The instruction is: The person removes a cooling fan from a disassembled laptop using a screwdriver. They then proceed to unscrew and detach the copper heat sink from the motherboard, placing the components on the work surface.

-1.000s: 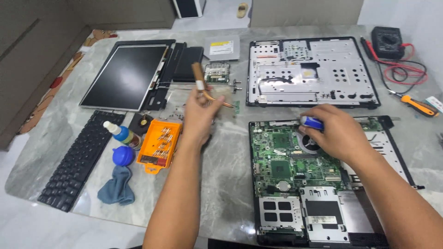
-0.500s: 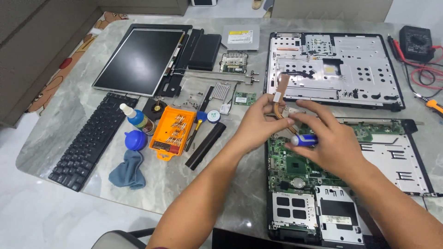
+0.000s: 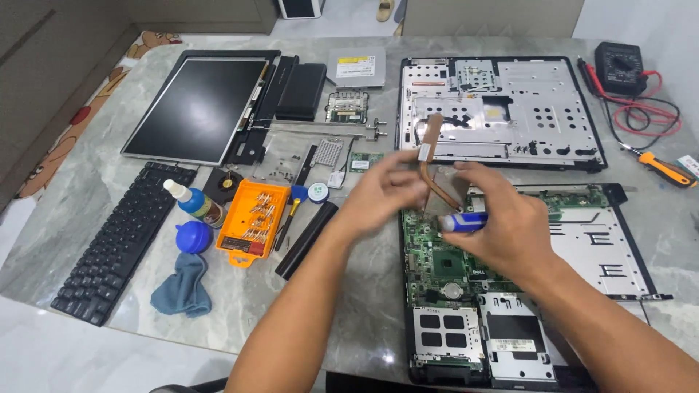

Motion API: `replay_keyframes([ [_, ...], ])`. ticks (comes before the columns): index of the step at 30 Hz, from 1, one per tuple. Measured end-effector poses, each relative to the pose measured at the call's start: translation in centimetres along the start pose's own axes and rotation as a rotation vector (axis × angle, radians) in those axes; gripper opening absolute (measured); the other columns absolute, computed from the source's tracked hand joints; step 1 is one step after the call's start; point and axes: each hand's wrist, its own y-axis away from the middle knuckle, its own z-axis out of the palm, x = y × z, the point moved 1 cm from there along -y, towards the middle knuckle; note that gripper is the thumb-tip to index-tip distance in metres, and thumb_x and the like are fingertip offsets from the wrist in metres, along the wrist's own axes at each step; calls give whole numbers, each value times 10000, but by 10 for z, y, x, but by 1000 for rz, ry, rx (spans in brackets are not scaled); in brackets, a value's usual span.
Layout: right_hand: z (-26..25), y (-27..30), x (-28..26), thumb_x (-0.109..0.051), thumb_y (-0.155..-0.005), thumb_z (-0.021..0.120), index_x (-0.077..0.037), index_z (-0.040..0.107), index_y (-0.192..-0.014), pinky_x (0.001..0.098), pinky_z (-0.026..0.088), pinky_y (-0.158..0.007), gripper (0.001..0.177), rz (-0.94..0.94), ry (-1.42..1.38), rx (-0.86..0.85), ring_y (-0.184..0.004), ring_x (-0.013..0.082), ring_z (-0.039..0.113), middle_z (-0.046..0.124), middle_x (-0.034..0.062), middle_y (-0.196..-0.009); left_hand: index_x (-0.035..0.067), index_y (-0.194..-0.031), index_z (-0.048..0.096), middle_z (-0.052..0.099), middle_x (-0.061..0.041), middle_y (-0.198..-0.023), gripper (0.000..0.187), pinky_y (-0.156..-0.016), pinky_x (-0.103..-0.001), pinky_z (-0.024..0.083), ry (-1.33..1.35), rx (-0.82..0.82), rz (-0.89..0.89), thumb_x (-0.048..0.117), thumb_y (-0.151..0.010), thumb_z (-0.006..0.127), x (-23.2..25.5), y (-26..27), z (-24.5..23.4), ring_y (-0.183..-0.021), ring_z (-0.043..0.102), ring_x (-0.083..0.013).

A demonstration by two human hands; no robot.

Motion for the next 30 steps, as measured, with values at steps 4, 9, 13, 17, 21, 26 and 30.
replay_keyframes([
  [4, 0, 7, 18, -207, -583, 897, -71, 512, -1191, 339, 520, -538, 733, 94, -178, 72, -501, 248, 619, 699, 107, -995, 37, -1245, 545, 680, -208, -976, 453, -783, -439, 560, -387, 174, 131, 247, -858, 648, 2, -3, -31, -916, 692, -348],
  [9, -10, 6, 28, -203, -634, 835, -40, 438, -1268, 231, 438, -402, 765, 113, -149, 70, -514, 102, 518, 627, 164, -1214, 114, -1317, 499, 640, -34, -966, 478, -786, -319, 521, -822, 36, -493, 201, -865, 629, 50, 22, -20, -848, 625, -160],
  [13, -16, 0, 28, -177, -692, 815, -36, 457, -1250, 252, 460, -568, 677, 37, -168, 111, -689, 152, 563, 609, 150, -1293, 38, -1415, 374, 618, -64, -1167, 827, -712, -274, 506, -826, -221, -546, 151, -702, 778, 39, 20, -18, -772, 624, -152],
  [17, -22, -15, 25, -208, -655, 787, -127, 518, -1239, 272, 405, -598, 648, 82, -157, -5, -510, 115, 407, 600, 35, -1327, -12, -1404, 377, 673, -107, -1140, 996, -846, -336, 502, -930, -329, -444, 320, -588, 843, 17, 10, -18, -1102, 619, -255],
  [21, -24, -31, 24, -244, -668, 755, -164, 547, -1225, 269, 441, -562, 600, 103, -114, -84, -506, 122, 463, 614, -6, -1290, 38, -1363, 453, 497, -125, -1385, 964, -910, -419, 481, -995, -292, -425, 361, -557, 871, 13, 7, -16, -1234, 509, -317],
  [26, -18, -53, 17, -219, -678, 713, -151, 579, -1184, 369, 503, -789, 528, 164, -133, -261, -848, 261, 651, 656, -4, -1165, 51, -1317, 522, 569, -110, -1328, 892, -895, -416, 486, -973, -322, -289, 363, -552, 858, 7, 3, -15, -1198, 553, -298],
  [30, -11, -71, -4, -216, -699, 740, -84, 583, -1167, 369, 507, -904, 511, 278, -317, -356, -1047, 204, 601, 643, 51, -1167, 87, -1273, 582, 619, -82, -1274, 821, -854, -383, 499, -953, -310, -305, 369, -545, 838, 11, 7, -22, -1137, 604, -274],
])
